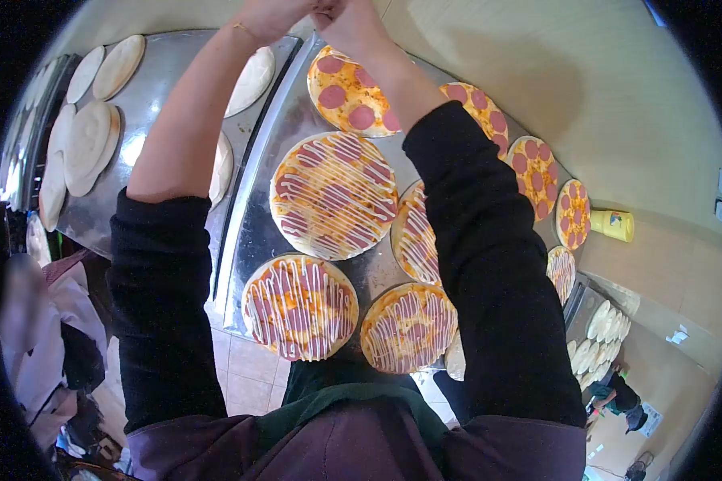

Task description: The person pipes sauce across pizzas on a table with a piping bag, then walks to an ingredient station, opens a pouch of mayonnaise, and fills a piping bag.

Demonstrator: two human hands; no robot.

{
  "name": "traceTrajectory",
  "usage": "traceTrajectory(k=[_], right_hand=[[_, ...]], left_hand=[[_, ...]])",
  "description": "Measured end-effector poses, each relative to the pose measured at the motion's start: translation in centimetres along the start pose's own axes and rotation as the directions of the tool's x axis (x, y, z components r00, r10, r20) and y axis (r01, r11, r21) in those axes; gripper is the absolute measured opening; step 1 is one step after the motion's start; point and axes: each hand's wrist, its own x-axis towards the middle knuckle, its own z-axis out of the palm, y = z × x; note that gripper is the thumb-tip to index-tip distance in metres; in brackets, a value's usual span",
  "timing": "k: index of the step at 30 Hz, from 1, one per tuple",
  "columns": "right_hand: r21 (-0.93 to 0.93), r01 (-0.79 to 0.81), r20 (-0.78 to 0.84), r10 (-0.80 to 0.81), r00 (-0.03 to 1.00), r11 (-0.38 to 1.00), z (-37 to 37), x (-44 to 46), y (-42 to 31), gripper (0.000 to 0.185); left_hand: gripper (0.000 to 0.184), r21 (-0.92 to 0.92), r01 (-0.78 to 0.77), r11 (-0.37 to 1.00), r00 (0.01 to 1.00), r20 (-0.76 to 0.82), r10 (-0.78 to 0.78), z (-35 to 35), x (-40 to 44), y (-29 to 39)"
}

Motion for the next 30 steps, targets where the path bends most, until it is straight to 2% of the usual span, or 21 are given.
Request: traceTrajectory(k=[2,3,4,5,6,7,8,9,11,15,17,18,19,20,21,22,23,25,27,29,30], right_hand=[[-0.261,-0.271,0.091,0.303,0.949,0.927,0.2,0.7,-0.8,0.014],[-0.264,-0.269,0.094,0.302,0.949,0.926,0.1,0.3,-2.0,0.014],[0.06,-0.102,0.046,0.1,0.994,0.993,-0.2,-0.7,-3.2,0.013],[0.362,0.1,-0.065,-0.082,0.994,0.927,-0.7,-1.3,-4.1,0.012],[0.354,0.099,-0.061,-0.082,0.995,0.93,-2.0,-2.1,-2.9,0.012],[-0.056,-0.065,0.031,0.066,0.997,0.996,-4.0,-3.8,-0.6,0.014],[-0.466,-0.187,0.053,0.238,0.97,0.865,-5.9,-5.1,0.9,0.016],[-0.474,-0.19,0.054,0.243,0.968,0.86,-7.4,-6.0,1.0,0.016],[-0.54,-0.118,0.106,0.206,0.973,0.834,-9.4,-7.3,0.5,0.016],[-0.625,-0.091,0.152,0.235,0.96,0.775,-9.3,-6.9,-0.2,0.016],[-0.409,-0.19,0.088,0.245,0.965,0.893,-6.6,-5.6,0.4,0.016],[-0.399,-0.189,0.088,0.243,0.966,0.897,-3.8,-4.6,-0.4,0.016],[-0.31,-0.096,-0.177,0.042,0.983,0.946,-0.1,-3.1,-1.8,0.014],[-0.25,0.022,-0.442,-0.134,0.887,0.968,1.8,-2.1,-3.0,0.012],[-0.243,0.025,-0.444,-0.134,0.886,0.97,1.4,-1.4,-2.9,0.012],[-0.219,-0.123,-0.181,0.083,0.98,0.968,0.7,-0.8,-2.5,0.012],[-0.239,-0.266,0.1,0.296,0.95,0.934,0.3,-0.5,-2.0,0.013],[-0.185,-0.25,0.107,0.273,0.956,0.95,0.4,-0.8,-1.4,0.013],[-0.141,-0.232,0.113,0.248,0.962,0.963,-0.1,-1.6,-1.0,0.013],[-0.424,-0.23,0.123,0.307,0.944,0.876,-2.6,-3.8,0.6,0.017],[-0.434,-0.229,0.123,0.309,0.943,0.871,-4.1,-4.8,0.9,0.017]], left_hand=[[0.026,0.022,-0.022,1.0,0.999,-0.023,0.022,-0.4,-0.2,0.0],[0.026,0.019,-0.024,1.0,0.999,-0.026,0.024,-0.2,0.2,-0.7],[0.025,-0.073,-0.038,0.997,0.999,0.025,0.04,0.4,0.6,-1.5],[0.025,-0.166,-0.048,0.985,0.995,0.076,0.062,1.3,0.8,-1.7],[0.024,-0.129,0.003,0.992,0.999,0.047,0.003,2.5,1.0,-1.8],[0.024,-0.137,-0.065,0.988,0.996,0.049,0.073,4.0,1.7,-2.7],[0.024,-0.146,-0.133,0.98,0.989,0.051,0.142,5.5,2.4,-3.8],[0.024,-0.157,-0.134,0.978,0.988,0.052,0.144,7.0,2.7,-4.4],[0.023,-0.321,-0.125,0.939,0.98,0.11,0.168,9.0,3.4,-5.1],[0.023,-0.296,-0.206,0.933,0.966,0.09,0.242,8.8,3.9,-5.6],[0.025,-0.154,-0.078,0.985,0.991,0.096,0.094,5.9,2.3,-3.7],[0.027,-0.147,-0.046,0.988,0.996,0.07,0.056,4.6,1.5,-2.7],[0.028,-0.143,-0.011,0.99,0.999,0.043,0.018,3.4,0.8,-2.0],[0.029,-0.138,-0.028,0.99,0.999,0.014,0.03,2.3,0.3,-1.6],[0.029,-0.131,-0.048,0.99,0.999,-0.016,0.047,1.3,-0.1,-1.3],[0.029,-0.127,-0.045,0.991,0.999,-0.018,0.043,0.4,-0.5,-1.2],[0.029,-0.065,-0.072,0.995,0.997,-0.033,0.07,-0.5,-0.7,-1.1],[0.028,-0.006,-0.098,0.995,0.994,-0.045,0.097,-0.7,-0.5,-1.7],[0.027,-0.103,-0.085,0.991,0.996,0.013,0.087,0.2,0.0,-2.9],[0.025,-0.178,0.007,0.984,1.0,-0.001,-0.008,3.3,-0.5,-1.8],[0.024,-0.19,-0.042,0.981,0.999,0.023,0.048,4.5,0.1,-2.4]])
